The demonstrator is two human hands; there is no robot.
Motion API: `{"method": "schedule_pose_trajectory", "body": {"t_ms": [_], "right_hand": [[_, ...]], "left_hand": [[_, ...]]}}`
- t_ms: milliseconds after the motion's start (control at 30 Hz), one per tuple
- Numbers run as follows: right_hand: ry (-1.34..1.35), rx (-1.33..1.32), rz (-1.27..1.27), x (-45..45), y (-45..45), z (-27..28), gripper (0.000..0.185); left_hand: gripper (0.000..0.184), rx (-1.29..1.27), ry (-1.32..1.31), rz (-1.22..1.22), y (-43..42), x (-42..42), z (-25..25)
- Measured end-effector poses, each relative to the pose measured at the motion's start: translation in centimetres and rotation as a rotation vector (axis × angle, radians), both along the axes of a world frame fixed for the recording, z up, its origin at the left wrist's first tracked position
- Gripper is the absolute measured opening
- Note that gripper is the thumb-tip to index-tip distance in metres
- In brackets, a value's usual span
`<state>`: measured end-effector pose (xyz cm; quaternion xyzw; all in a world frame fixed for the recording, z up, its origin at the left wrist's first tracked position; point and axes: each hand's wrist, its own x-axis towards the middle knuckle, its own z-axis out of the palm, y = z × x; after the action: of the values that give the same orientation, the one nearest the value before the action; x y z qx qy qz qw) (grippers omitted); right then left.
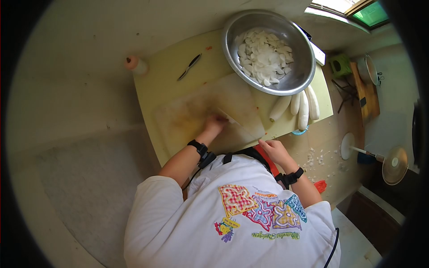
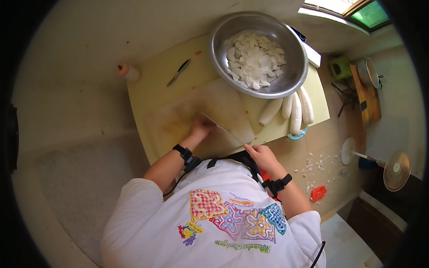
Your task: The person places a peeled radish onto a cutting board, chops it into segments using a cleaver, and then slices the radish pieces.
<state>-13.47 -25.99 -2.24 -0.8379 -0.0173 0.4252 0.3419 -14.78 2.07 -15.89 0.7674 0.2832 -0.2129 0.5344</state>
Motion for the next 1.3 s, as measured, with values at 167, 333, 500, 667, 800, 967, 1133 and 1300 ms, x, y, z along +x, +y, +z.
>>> {"method": "schedule_pose_trajectory", "body": {"t_ms": [167, 333, 500, 667, 800, 967, 1133, 1300], "right_hand": [[0.014, 0.027, -0.022, 0.4, 0.4, -0.3, 0.058], [0.029, 0.049, -0.015, 0.9, 0.8, -0.1, 0.056], [0.073, 0.057, -0.023, 0.9, 0.2, -1.3, 0.057], [0.096, 0.113, -0.058, 0.8, 0.3, -1.4, 0.052], [0.107, 0.05, -0.044, 0.9, 0.6, -1.2, 0.062], [0.132, 0.044, -0.062, 0.9, 0.8, -1.0, 0.063], [0.118, 0.046, -0.027, 0.9, 1.1, -0.7, 0.062], [0.116, 0.051, 0.012, 1.2, 1.4, -0.4, 0.06]], "left_hand": [[0.025, 0.102, -0.099, -0.018, -0.2, -0.5, -1.8], [0.026, 0.162, -0.144, -0.023, -0.5, -0.6, -2.0], [0.026, 0.189, -0.146, -0.007, -0.8, -0.6, -2.5], [0.028, 0.207, -0.092, -0.013, -1.0, -0.2, -1.1], [0.027, 0.18, -0.052, 0.012, -0.9, -0.2, -1.0], [0.029, 0.201, -0.043, 0.0, -0.9, -0.1, 0.3], [0.03, 0.191, -0.069, 0.018, -0.9, -0.3, -0.2], [0.028, 0.176, -0.1, 0.03, -0.9, -0.4, -0.8]]}}
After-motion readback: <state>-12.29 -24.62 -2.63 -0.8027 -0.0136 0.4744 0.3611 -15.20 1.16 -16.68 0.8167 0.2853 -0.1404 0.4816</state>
